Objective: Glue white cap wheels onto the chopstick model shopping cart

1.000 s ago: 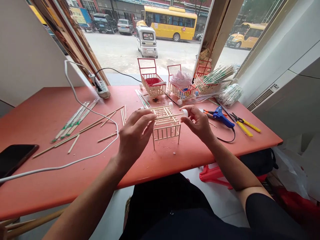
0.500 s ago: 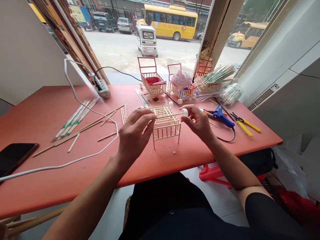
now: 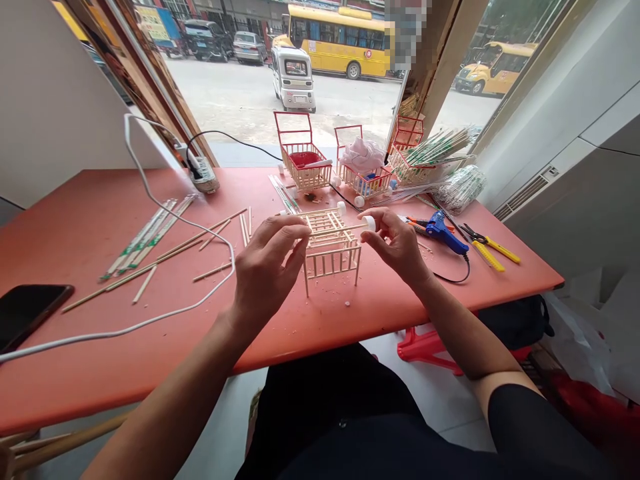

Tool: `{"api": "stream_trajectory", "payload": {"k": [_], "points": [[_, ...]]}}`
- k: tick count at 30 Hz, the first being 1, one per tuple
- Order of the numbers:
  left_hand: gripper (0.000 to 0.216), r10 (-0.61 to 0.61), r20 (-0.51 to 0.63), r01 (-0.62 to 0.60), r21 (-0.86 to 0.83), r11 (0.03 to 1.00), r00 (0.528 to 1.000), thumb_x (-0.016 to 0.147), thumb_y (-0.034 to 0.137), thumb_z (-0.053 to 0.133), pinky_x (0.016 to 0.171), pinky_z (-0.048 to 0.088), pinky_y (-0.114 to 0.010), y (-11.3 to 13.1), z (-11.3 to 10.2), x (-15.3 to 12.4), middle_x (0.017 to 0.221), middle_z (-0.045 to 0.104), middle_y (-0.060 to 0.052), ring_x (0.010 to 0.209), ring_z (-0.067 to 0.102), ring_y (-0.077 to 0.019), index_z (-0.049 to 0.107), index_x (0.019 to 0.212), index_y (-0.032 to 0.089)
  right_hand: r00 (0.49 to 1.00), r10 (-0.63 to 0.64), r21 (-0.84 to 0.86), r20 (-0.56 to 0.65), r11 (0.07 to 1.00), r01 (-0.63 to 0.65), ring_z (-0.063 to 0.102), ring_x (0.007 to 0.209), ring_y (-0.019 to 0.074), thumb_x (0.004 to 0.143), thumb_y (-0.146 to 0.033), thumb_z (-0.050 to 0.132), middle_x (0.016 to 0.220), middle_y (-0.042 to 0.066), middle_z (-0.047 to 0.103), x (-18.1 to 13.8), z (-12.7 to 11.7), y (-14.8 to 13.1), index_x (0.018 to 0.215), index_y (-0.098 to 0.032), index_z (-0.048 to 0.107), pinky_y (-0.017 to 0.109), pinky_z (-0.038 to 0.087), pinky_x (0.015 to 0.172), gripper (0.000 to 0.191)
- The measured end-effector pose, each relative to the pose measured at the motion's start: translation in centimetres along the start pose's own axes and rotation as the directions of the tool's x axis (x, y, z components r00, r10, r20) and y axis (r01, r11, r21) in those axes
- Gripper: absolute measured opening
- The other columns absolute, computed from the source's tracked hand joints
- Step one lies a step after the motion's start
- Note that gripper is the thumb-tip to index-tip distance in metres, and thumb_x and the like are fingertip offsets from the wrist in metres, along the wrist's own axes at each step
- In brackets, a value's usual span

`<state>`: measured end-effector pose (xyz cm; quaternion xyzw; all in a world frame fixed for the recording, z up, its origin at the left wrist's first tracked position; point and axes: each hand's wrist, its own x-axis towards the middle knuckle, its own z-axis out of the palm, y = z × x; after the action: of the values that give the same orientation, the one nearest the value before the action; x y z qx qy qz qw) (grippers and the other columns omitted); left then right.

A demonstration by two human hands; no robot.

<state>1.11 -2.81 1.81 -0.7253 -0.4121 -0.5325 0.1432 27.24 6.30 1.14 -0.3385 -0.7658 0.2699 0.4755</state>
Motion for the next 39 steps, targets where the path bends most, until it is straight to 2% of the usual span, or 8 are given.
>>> {"api": "stream_trajectory", "payload": {"k": [10,17,24,32,39], "points": [[0.016,-0.025,0.016,0.025,-0.006,1.000,1.000,0.111,0.014,0.068,0.102,0.067,-0.036,0.03,-0.04,0.12,0.116,0.085,-0.005,0.112,0.083,-0.0211,0.076,0.111,0.028,1.000,0.014,0.005,0.013,1.000,-0.014,0.052,0.070,0.0137,0.093,-0.082,0.083,0.081,-0.003,0.060,0.00,-0.03,-0.29,0.119,-0.024,0.079,0.026,0.042,0.059,0.064],[0.021,-0.010,0.000,0.010,0.030,1.000,1.000,0.109,0.014,0.070,0.102,0.066,-0.032,-0.15,-0.10,-0.10,0.120,0.085,-0.004,0.115,0.083,-0.0209,0.073,0.126,0.027,1.000,0.003,0.011,0.009,1.000,-0.003,0.052,0.070,0.0136,0.093,-0.082,0.083,0.081,-0.003,0.059,0.00,-0.03,-0.43,0.119,-0.023,0.079,0.026,0.042,0.059,0.065],[0.015,0.001,0.007,-0.002,0.029,1.000,1.000,0.113,0.016,0.068,0.102,0.067,-0.034,-0.05,-0.06,0.08,0.116,0.084,-0.004,0.110,0.083,-0.0200,0.076,0.113,0.028,1.000,-0.014,-0.004,0.013,1.000,0.014,0.050,0.068,0.0130,0.095,-0.082,0.082,0.080,-0.003,0.060,0.03,-0.05,-0.46,0.119,-0.024,0.079,0.026,0.042,0.059,0.063],[0.016,-0.014,0.020,0.014,0.016,1.000,1.000,0.110,0.015,0.071,0.097,0.069,-0.033,-0.16,-0.17,0.18,0.116,0.086,-0.005,0.110,0.084,-0.0211,0.080,0.118,0.026,1.000,-0.005,-0.011,0.017,1.000,0.005,0.050,0.067,0.0129,0.095,-0.084,0.080,0.080,-0.003,0.062,0.03,-0.05,-0.43,0.119,-0.024,0.077,0.026,0.043,0.060,0.064],[0.014,0.006,0.010,-0.006,0.003,1.000,1.000,0.110,0.015,0.072,0.094,0.068,-0.030,-0.02,-0.17,0.52,0.113,0.086,-0.003,0.106,0.084,-0.0193,0.080,0.111,0.026,1.000,-0.010,0.002,0.014,1.000,0.010,0.050,0.067,0.0126,0.095,-0.082,0.082,0.080,-0.004,0.061,0.04,-0.03,-0.37,0.118,-0.024,0.078,0.026,0.042,0.059,0.063]]}}
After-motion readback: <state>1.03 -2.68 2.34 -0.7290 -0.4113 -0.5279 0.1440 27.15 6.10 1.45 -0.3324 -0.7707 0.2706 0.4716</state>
